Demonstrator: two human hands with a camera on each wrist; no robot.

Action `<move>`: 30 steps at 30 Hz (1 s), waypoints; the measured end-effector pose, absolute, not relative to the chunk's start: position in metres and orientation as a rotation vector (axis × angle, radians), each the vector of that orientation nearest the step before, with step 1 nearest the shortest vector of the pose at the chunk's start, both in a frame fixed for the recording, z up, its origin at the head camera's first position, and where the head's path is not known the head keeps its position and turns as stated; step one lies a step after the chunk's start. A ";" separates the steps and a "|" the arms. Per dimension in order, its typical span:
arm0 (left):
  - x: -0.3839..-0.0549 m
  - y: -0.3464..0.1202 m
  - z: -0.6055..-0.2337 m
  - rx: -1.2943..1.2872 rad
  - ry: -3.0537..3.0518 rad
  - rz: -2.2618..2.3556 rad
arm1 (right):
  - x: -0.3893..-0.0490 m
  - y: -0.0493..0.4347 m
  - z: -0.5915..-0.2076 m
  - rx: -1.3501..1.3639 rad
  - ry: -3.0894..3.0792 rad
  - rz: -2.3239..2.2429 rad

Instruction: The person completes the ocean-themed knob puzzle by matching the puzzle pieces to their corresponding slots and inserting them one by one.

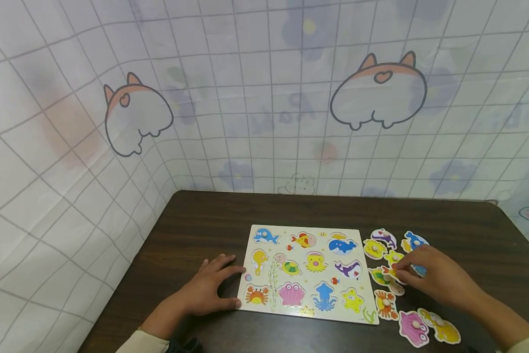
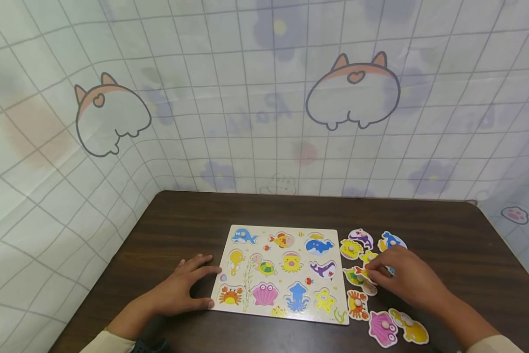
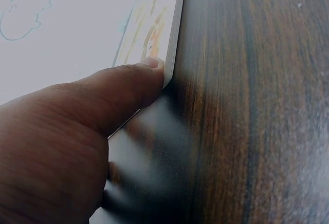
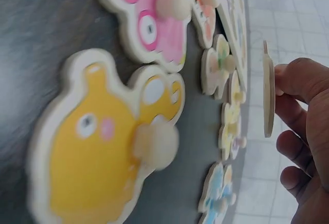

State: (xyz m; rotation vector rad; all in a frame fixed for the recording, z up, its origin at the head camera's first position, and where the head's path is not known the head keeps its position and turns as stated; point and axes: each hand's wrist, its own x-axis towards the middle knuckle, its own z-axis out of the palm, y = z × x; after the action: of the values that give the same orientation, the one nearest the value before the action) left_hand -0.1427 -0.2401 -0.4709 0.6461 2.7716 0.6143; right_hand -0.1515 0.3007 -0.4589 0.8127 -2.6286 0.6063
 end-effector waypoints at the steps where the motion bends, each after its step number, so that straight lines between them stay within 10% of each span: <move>1: -0.143 -0.240 -0.471 0.646 2.771 0.614 | -0.153 0.299 -0.458 0.812 -2.634 0.612; 30: -0.141 -0.240 -0.467 0.645 2.750 0.638 | -0.191 0.241 -0.441 0.734 -2.811 0.706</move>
State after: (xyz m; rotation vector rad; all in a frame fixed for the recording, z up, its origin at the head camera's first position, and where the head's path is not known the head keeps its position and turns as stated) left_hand -0.1415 -0.2396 -0.4671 0.6454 2.7499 0.6378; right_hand -0.1912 0.2410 -0.4408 0.7343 -2.8105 0.7057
